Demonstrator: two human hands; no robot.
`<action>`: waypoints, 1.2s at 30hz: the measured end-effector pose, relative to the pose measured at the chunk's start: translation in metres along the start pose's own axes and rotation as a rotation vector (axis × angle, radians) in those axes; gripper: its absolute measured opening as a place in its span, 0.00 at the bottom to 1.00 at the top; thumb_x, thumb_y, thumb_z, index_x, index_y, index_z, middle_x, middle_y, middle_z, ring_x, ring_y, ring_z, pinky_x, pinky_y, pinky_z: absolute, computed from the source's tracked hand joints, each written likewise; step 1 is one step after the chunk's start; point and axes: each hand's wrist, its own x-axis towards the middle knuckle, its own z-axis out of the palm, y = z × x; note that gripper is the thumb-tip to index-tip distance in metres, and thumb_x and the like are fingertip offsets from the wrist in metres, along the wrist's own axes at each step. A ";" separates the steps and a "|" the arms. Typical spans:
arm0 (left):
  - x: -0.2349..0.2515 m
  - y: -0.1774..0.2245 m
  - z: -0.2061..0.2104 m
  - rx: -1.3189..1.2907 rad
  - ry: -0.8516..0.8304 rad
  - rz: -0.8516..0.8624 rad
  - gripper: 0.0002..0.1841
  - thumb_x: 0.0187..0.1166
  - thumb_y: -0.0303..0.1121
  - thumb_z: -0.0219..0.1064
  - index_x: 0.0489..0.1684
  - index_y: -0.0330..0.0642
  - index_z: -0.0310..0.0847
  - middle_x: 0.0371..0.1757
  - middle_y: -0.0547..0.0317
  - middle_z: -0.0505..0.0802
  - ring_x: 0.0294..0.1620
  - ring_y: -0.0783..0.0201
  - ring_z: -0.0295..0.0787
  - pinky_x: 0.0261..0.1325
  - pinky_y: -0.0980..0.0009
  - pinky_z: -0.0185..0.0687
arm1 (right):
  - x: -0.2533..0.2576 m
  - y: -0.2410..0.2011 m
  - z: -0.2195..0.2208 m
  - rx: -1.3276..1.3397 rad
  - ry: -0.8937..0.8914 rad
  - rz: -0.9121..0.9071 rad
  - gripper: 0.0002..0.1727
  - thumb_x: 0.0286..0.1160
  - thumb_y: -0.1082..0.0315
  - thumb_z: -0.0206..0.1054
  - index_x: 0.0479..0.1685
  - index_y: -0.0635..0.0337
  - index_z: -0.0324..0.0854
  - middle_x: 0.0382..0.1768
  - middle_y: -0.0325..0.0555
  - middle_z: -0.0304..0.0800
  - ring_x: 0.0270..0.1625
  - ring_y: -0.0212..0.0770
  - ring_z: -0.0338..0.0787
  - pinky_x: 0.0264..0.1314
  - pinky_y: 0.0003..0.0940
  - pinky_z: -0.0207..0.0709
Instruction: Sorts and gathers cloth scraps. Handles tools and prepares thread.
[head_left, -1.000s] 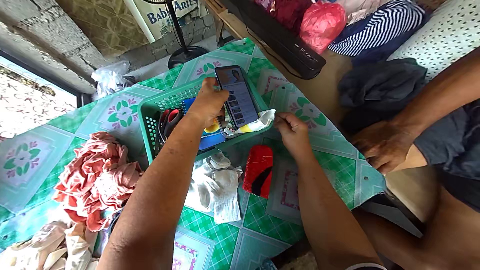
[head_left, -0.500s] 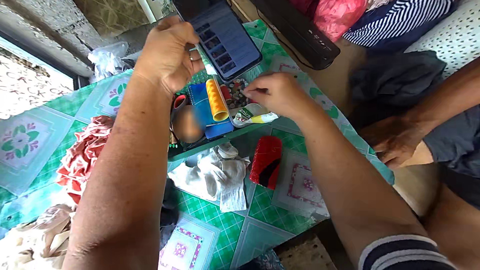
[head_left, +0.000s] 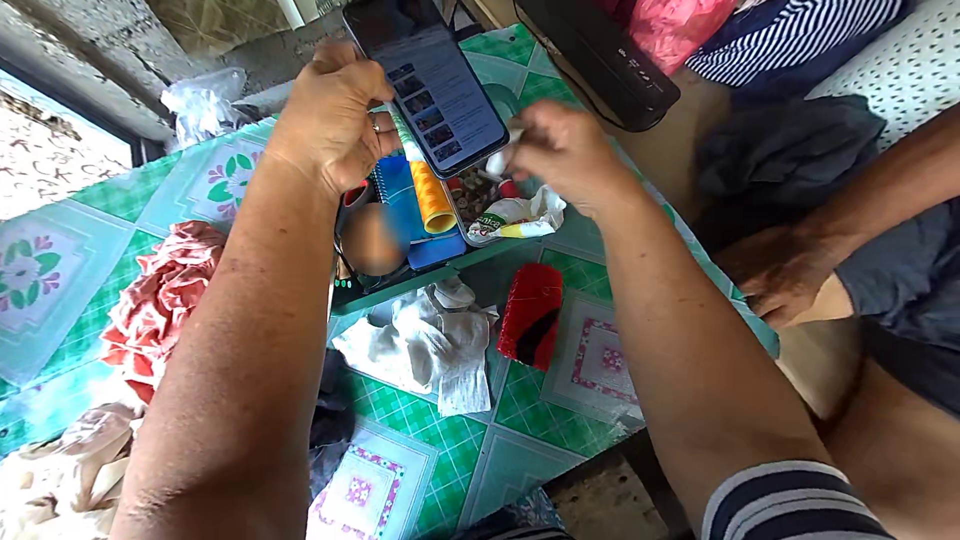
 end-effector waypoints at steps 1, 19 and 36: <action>-0.001 -0.003 0.002 0.029 0.004 -0.015 0.20 0.81 0.21 0.54 0.70 0.47 0.65 0.56 0.54 0.83 0.47 0.60 0.89 0.46 0.62 0.91 | -0.004 0.000 -0.007 0.141 0.094 0.011 0.17 0.81 0.70 0.63 0.63 0.70 0.78 0.51 0.51 0.89 0.48 0.38 0.92 0.52 0.38 0.89; 0.002 -0.025 0.046 1.165 -0.073 0.087 0.19 0.89 0.30 0.55 0.74 0.32 0.75 0.72 0.30 0.80 0.65 0.38 0.86 0.68 0.41 0.81 | -0.098 0.051 -0.017 0.718 0.563 0.106 0.11 0.90 0.67 0.48 0.57 0.55 0.75 0.42 0.38 0.93 0.39 0.35 0.95 0.45 0.34 0.91; -0.067 -0.035 0.008 0.870 -0.034 0.306 0.13 0.90 0.33 0.57 0.62 0.38 0.84 0.56 0.51 0.90 0.47 0.64 0.89 0.52 0.64 0.86 | -0.113 0.096 0.009 0.265 0.542 -0.020 0.15 0.85 0.65 0.60 0.59 0.68 0.76 0.45 0.41 0.85 0.43 0.29 0.90 0.50 0.30 0.88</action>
